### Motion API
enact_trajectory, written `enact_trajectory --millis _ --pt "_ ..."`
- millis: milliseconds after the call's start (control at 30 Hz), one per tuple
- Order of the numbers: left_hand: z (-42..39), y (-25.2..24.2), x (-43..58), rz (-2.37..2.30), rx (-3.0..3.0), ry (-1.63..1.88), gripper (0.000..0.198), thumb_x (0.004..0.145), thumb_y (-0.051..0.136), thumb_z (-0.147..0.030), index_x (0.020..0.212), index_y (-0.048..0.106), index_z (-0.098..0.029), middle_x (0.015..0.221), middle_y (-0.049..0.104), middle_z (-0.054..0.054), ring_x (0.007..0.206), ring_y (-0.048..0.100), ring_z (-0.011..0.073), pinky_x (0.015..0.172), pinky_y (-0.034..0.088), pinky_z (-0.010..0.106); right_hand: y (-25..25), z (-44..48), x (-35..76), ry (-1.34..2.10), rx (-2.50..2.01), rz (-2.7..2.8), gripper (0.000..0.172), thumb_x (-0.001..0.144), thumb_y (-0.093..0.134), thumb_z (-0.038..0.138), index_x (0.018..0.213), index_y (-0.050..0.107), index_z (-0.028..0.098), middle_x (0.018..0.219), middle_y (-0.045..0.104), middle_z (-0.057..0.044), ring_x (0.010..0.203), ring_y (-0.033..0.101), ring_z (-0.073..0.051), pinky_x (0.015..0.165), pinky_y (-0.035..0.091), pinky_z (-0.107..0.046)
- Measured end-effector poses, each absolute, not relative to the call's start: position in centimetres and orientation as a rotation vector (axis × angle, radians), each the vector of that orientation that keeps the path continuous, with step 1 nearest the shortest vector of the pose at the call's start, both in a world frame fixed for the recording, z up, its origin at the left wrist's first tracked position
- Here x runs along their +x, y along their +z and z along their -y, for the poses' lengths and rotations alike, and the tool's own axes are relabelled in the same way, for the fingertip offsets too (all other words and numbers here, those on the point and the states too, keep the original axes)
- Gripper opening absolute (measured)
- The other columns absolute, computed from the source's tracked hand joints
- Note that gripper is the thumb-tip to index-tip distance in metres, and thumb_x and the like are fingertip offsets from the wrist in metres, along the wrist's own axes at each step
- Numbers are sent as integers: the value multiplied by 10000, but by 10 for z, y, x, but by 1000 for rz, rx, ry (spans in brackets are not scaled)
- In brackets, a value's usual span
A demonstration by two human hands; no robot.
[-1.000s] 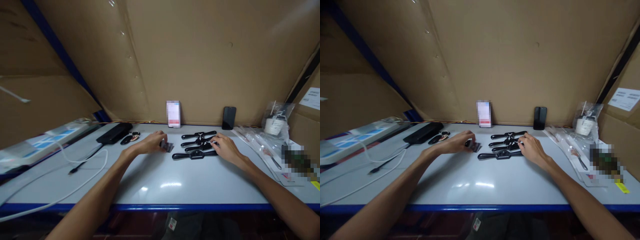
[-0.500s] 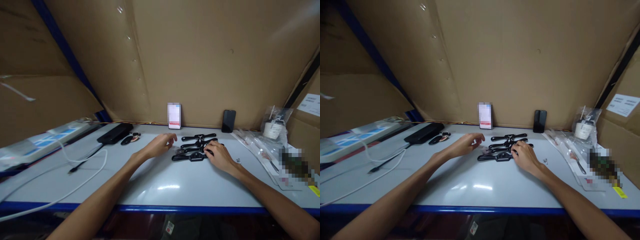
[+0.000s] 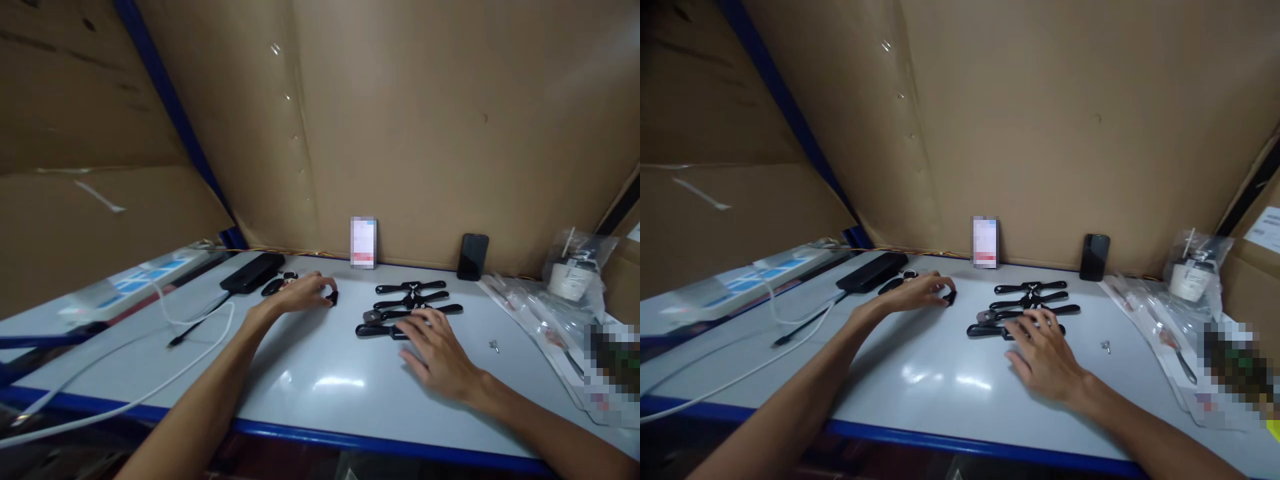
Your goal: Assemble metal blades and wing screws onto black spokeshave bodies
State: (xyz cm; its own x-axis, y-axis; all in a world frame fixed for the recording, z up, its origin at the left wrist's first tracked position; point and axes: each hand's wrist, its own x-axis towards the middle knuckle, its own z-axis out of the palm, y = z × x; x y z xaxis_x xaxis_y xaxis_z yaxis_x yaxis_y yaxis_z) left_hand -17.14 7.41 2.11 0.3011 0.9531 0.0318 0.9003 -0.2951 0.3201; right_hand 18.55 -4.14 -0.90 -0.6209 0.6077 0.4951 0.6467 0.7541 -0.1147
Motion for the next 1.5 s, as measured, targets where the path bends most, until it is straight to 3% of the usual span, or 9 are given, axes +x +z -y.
enact_trajectory --millis 233,367,500,600,700,800,1200,1333,1500 --pt "-73 15 -158 -1602 2271 441 280 643 755 -341 833 600 -207 804 628 8 745 596 215 670 442 290 -10 48 178 25 -997 2470 457 1011 598 260 1449 539 143 1183 712 -138 1142 607 -300 1079 471 -564" --pt "-66 17 -141 -1563 2240 592 202 724 666 -305 830 519 -215 784 637 2 722 581 197 653 416 288 -8 52 175 -44 -952 2515 251 1034 562 259 1192 716 142 1105 705 -142 1111 621 -300 1057 496 -555" --pt "-46 25 -108 -1372 2149 810 167 852 597 -346 922 540 -205 855 678 21 767 622 184 698 467 289 -3 57 172 -79 -1000 2511 239 1035 548 257 1110 747 149 1145 704 -160 1245 585 -333 1098 480 -573" --pt "-28 28 -88 -1095 2071 728 159 869 616 -349 905 567 -201 813 668 6 697 614 162 646 477 270 -4 58 172 -73 -1035 2526 314 1026 566 305 1275 695 164 1351 649 -199 1343 542 -359 1140 434 -627" --pt "-17 25 -78 -1044 2119 611 109 897 591 -313 914 595 -206 811 673 -1 666 596 152 620 468 260 -5 57 171 -49 -1050 2574 572 1013 595 351 1542 462 180 1533 517 -230 1371 545 -352 1153 425 -631" --pt "-14 19 -75 -1114 2180 643 82 912 570 -294 911 593 -215 793 676 -8 650 575 153 605 442 256 -4 57 171 -45 -1040 2597 664 1020 588 335 1612 331 181 1597 442 -239 1408 523 -343 1183 394 -620" --pt "-22 6 -73 -1200 2043 809 132 907 575 -349 907 577 -218 726 643 -17 648 584 160 603 448 246 -4 55 168 90 -1087 2592 612 1026 581 402 1561 435 143 1518 567 -178 1332 563 -357 1220 344 -643" --pt "-24 9 -76 -1197 2075 853 145 902 585 -358 888 592 -213 763 667 0 698 606 173 652 475 265 -2 55 169 48 -1064 2584 563 1019 591 371 1519 491 131 1460 614 -180 1421 468 -403 1209 304 -710" --pt "-23 11 -78 -1151 2109 820 138 914 584 -344 897 614 -211 803 702 17 729 629 184 691 498 286 -1 55 169 111 -1085 2601 631 1025 579 377 1592 395 172 1453 620 -171 1377 531 -364 1211 336 -668"
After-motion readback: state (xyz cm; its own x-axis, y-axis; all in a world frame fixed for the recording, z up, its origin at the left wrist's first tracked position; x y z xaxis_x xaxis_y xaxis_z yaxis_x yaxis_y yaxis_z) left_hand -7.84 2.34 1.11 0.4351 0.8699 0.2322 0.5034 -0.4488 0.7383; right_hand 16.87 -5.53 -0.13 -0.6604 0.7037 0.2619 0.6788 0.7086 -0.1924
